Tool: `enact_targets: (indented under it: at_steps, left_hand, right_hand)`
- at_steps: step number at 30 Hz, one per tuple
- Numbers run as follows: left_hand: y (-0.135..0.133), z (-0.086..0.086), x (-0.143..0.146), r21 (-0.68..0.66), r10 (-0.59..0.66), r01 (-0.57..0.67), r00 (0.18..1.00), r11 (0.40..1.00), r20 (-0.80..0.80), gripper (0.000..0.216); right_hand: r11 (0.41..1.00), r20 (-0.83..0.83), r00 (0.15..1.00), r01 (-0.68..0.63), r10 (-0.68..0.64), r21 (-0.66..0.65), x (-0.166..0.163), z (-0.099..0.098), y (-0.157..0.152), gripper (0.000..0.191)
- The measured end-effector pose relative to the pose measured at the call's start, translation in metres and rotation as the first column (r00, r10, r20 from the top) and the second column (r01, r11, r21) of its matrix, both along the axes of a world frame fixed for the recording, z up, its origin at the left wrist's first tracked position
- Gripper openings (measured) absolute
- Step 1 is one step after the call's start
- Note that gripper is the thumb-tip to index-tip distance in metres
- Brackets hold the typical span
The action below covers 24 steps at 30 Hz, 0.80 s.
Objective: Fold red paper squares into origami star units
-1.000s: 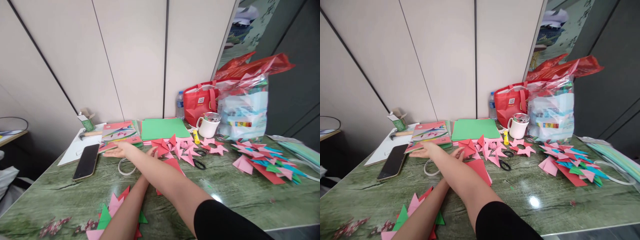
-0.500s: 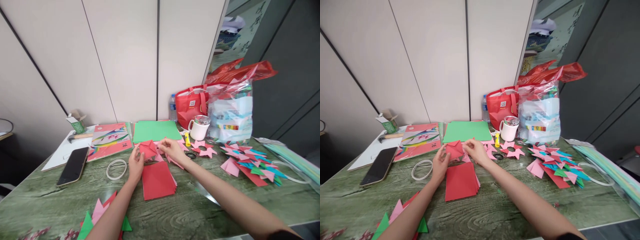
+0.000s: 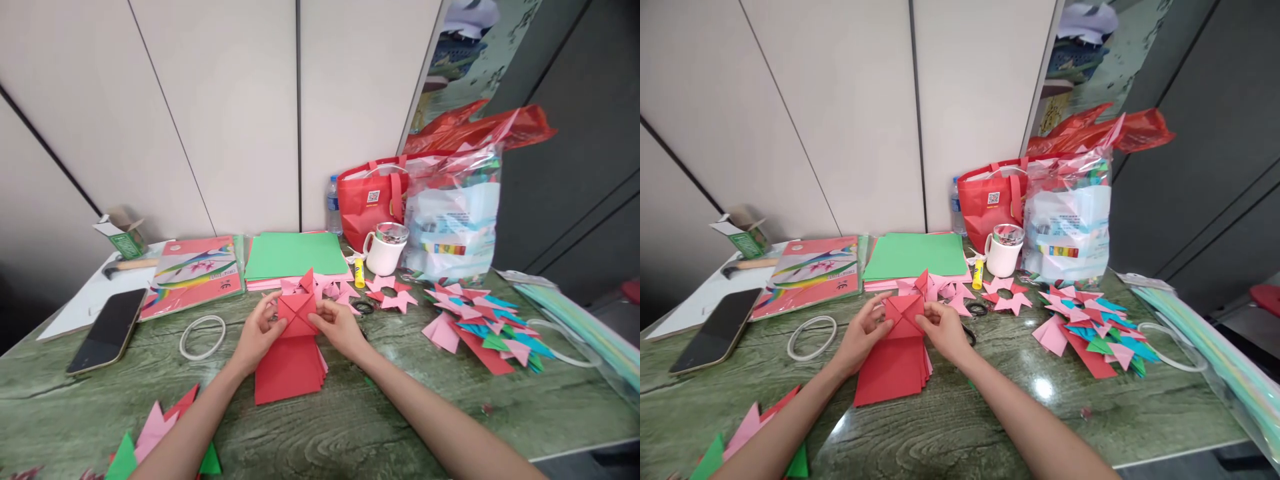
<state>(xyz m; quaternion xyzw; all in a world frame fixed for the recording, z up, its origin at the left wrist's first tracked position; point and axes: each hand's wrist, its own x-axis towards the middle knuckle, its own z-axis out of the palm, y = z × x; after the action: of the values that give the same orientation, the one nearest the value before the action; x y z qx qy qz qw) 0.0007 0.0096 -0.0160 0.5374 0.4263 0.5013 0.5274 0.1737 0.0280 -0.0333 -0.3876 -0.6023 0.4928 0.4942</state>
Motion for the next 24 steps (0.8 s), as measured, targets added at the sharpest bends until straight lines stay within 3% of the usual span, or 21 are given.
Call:
enact_targets:
  at_steps: [3, 6, 10, 12, 17, 24]
  left_hand:
    - [0.002, -0.005, -0.001, -0.046, 0.047, -0.046, 0.998, 0.998, 0.032, 0.044]
    - [0.003, -0.008, -0.002, -0.093, 0.074, -0.072, 0.997, 0.993, 0.02, 0.039]
    - [0.004, -0.011, -0.004, -0.048, 0.079, -0.081, 0.996, 0.996, -0.043, 0.031]
    - [0.004, -0.012, -0.005, -0.017, 0.084, -0.085, 0.995, 0.996, -0.051, 0.031]
    - [0.001, -0.009, -0.005, -0.057, 0.005, -0.009, 0.998, 0.998, -0.063, 0.032]
    - [-0.004, -0.003, 0.0, -0.141, -0.037, 0.04, 0.999, 0.989, 0.023, 0.03]
  right_hand:
    - [1.0, 0.041, 0.999, -0.004, 0.004, 0.001, -0.003, 0.0, -0.004, 0.014]
    - [0.997, 0.031, 0.998, -0.058, 0.059, -0.052, -0.009, 0.0, -0.009, 0.021]
    - [0.995, -0.045, 0.999, -0.033, 0.029, -0.094, -0.015, -0.002, -0.012, 0.036]
    - [0.995, -0.033, 0.999, -0.014, 0.011, -0.103, -0.016, -0.003, -0.013, 0.033]
    - [1.0, 0.041, 0.999, 0.0, -0.001, 0.013, -0.014, -0.001, -0.013, 0.023]
    - [0.997, 0.013, 0.997, 0.078, -0.078, -0.02, -0.014, -0.002, -0.012, 0.032]
